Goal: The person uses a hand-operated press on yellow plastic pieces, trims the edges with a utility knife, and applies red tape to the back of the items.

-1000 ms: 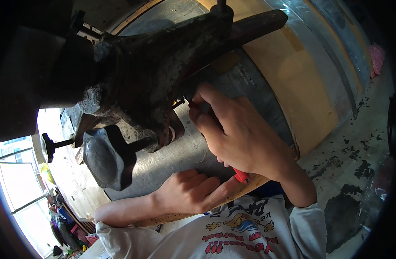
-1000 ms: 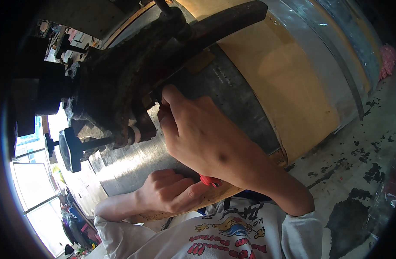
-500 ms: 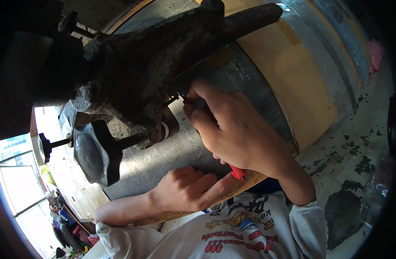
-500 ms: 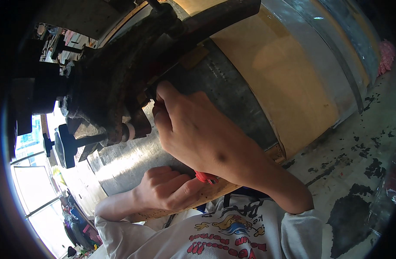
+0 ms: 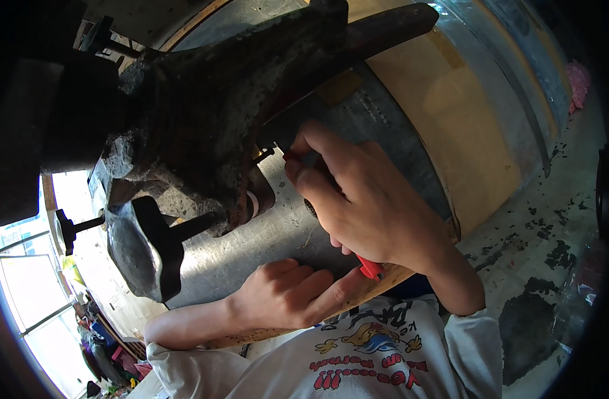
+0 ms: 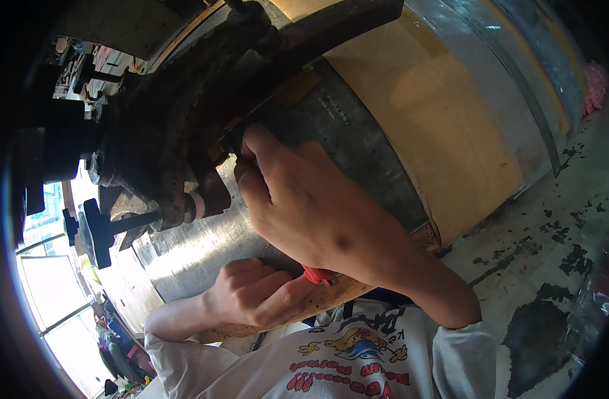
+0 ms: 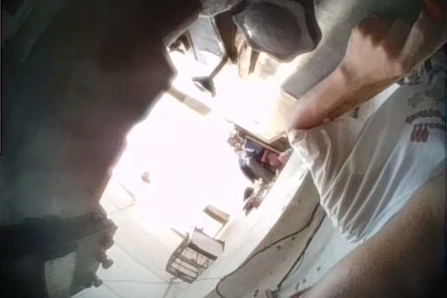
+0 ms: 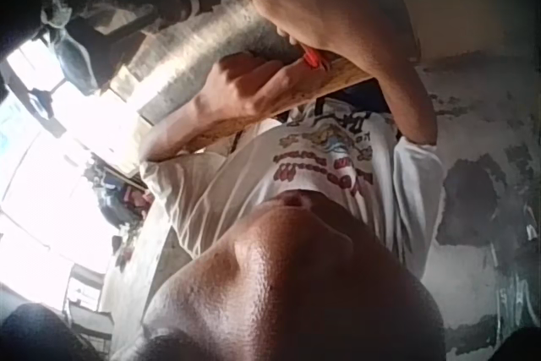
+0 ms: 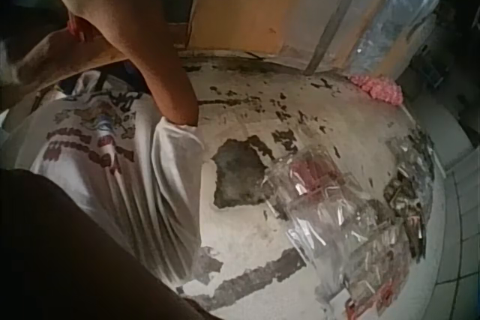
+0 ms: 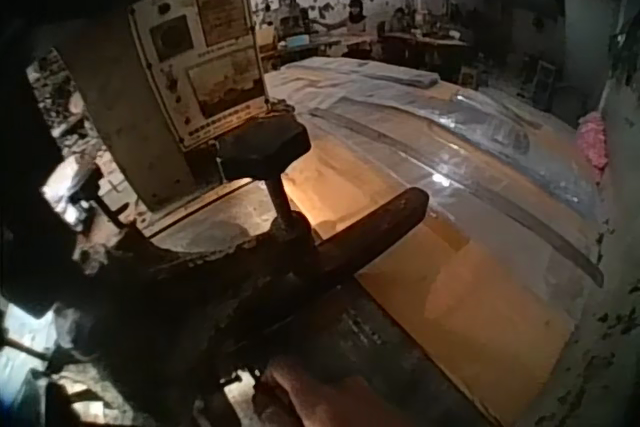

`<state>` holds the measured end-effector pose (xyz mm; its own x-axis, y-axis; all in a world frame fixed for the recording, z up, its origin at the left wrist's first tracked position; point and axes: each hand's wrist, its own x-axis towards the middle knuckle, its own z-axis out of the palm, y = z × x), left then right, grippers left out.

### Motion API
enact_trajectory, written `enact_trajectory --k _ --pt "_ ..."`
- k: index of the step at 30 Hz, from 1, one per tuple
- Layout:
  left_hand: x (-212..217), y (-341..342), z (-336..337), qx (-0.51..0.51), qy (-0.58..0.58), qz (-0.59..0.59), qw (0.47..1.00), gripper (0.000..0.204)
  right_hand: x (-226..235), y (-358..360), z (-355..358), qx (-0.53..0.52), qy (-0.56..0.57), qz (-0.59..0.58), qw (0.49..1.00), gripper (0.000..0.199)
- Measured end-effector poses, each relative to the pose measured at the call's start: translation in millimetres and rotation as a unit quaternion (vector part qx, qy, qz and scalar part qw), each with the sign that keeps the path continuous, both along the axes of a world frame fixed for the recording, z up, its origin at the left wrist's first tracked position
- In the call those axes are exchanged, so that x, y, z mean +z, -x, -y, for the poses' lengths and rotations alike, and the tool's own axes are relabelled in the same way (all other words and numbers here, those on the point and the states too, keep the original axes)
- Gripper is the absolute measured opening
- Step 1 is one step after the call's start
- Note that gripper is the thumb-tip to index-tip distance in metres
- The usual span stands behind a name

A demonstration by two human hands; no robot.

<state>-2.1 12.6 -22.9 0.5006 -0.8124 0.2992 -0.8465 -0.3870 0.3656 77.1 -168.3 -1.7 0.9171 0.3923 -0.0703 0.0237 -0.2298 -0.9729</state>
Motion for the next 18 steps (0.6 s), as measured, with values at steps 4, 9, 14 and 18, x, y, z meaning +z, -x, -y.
enact_trajectory --k 4,9,14,18 --pt "1.6 -1.3 0.1 0.0 -0.006 0.004 1.0 0.045 -0.8 -2.0 -0.6 0.017 0.033 0.087 0.996 0.009" --pt "6.1 -4.6 0.2 -0.01 -0.014 0.003 1.0 0.037 2.7 -1.4 -0.3 -0.006 -0.004 -0.011 1.0 0.009" --pt "7.3 -6.1 -0.1 -0.02 -0.029 0.008 0.999 0.03 3.9 -2.0 -2.1 -0.009 -0.006 -0.008 1.0 0.01" --pt "5.1 -6.0 0.1 -0.024 -0.015 0.004 1.0 0.032 4.6 -2.1 -2.1 -0.012 -0.019 -0.008 1.0 0.01"
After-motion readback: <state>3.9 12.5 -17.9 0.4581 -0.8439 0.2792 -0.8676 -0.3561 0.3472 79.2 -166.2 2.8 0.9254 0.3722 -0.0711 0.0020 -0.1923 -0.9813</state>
